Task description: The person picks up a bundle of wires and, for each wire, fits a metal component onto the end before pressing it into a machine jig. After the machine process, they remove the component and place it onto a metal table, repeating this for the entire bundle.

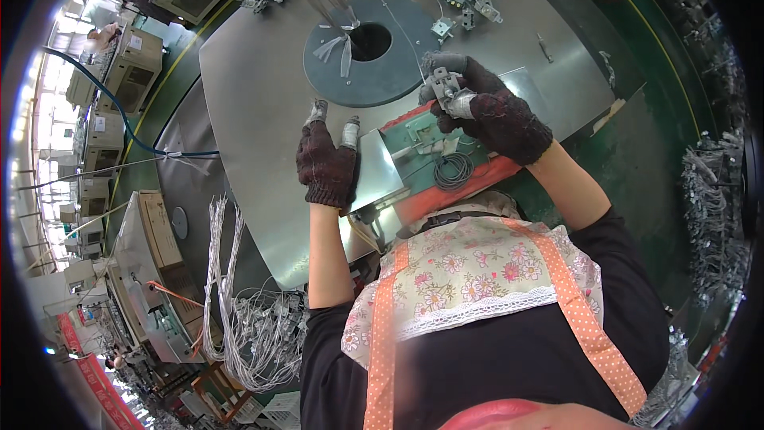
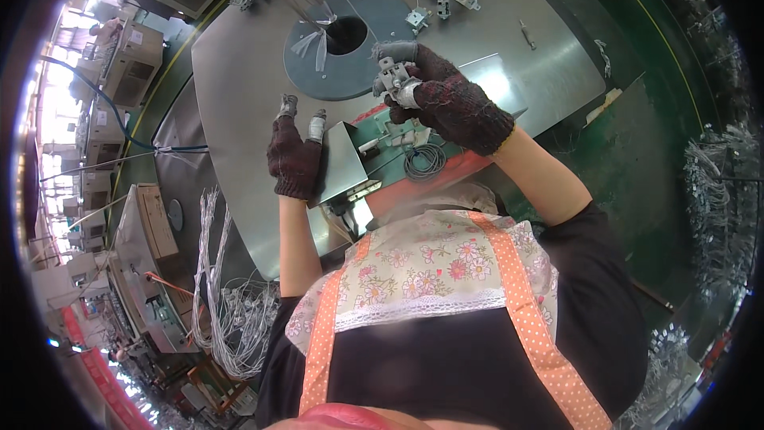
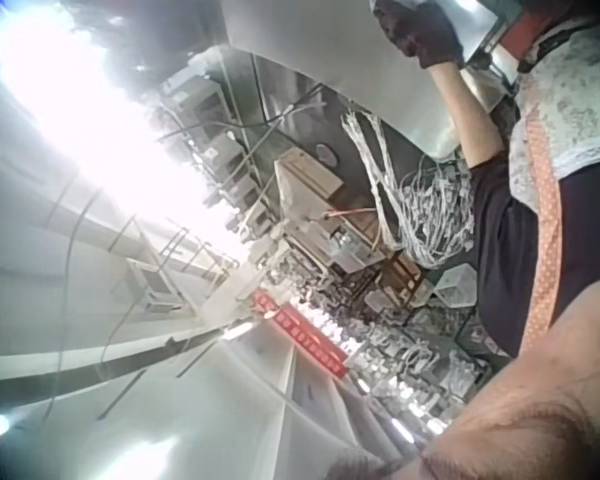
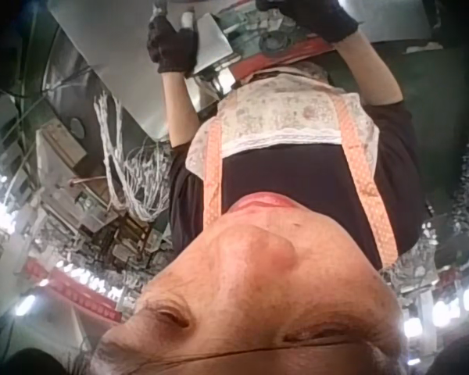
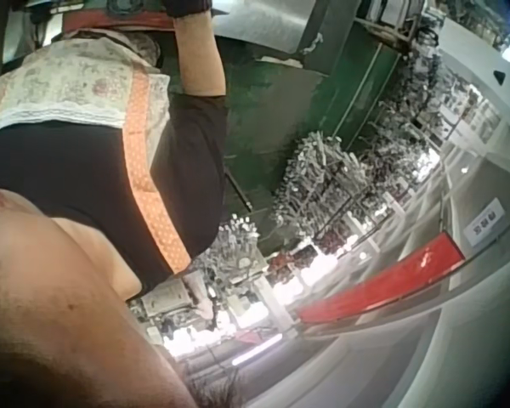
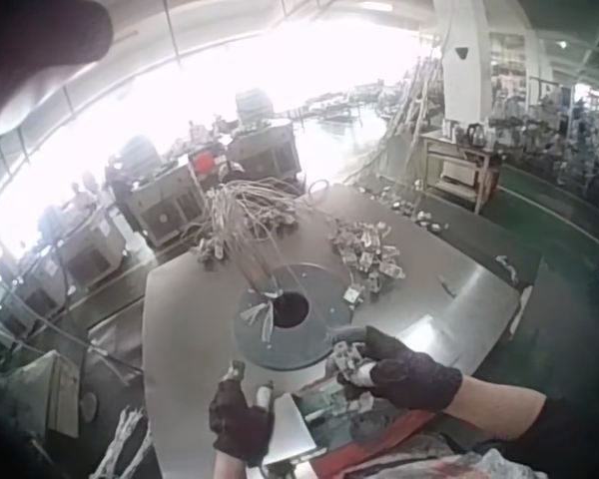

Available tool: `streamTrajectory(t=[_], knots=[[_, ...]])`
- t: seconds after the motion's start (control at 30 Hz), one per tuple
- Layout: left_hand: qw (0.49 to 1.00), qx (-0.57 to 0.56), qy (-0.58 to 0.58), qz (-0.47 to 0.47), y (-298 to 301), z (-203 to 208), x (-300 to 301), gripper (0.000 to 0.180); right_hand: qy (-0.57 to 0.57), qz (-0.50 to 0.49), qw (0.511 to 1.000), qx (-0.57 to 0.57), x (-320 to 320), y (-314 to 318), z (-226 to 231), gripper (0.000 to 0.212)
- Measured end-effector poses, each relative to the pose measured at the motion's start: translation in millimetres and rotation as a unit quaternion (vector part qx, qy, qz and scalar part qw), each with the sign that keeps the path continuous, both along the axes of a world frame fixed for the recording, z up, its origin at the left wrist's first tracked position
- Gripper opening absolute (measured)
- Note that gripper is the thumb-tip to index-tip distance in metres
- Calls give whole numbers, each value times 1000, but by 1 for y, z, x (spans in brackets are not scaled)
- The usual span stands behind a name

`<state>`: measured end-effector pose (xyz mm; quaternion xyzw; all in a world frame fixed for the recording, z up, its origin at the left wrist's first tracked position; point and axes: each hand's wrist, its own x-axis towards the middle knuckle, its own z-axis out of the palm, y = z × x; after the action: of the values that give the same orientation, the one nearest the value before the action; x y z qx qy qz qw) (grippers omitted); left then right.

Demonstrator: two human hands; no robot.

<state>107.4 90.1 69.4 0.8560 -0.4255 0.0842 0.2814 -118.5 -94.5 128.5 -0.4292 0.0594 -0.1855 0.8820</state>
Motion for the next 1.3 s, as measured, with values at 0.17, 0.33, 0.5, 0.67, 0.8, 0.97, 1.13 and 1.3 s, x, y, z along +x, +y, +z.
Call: streamTrajectory(t=[0.17, 0.33, 0.5, 0.67, 0.8, 0.97, 1.13, 1.3], knots=[[1000, 9, -4, 3, -1, 2, -1, 63, 7, -5, 1000, -6, 0, 0, -1, 62], [1000, -5, -15, 0, -2, 1, -3, 62, 3, 6, 1000, -24, -1, -6, -8, 63], [1000, 10, 2, 4, -1, 7, -5, 59, 24, 5, 997, -75, -4, -1, -1, 66], [1000, 13, 5, 6, -1, 9, -5, 57, 106, -42, 969, -220, -16, -12, -21, 67], [1000, 22, 10, 7, -2, 13, -7, 56, 127, 16, 876, -466, -3, -20, -50, 50], [999, 35, 29, 14, -3, 10, -8, 54, 70, 16, 546, -835, 14, -15, -52, 30], [1000, 15, 3, 13, -2, 8, -7, 49, 135, 16, 475, -869, 25, -7, -43, 27], [990, 7, -129, -63, -10, 12, -14, 46, 190, 8, 515, -836, 19, 0, -62, 32]])
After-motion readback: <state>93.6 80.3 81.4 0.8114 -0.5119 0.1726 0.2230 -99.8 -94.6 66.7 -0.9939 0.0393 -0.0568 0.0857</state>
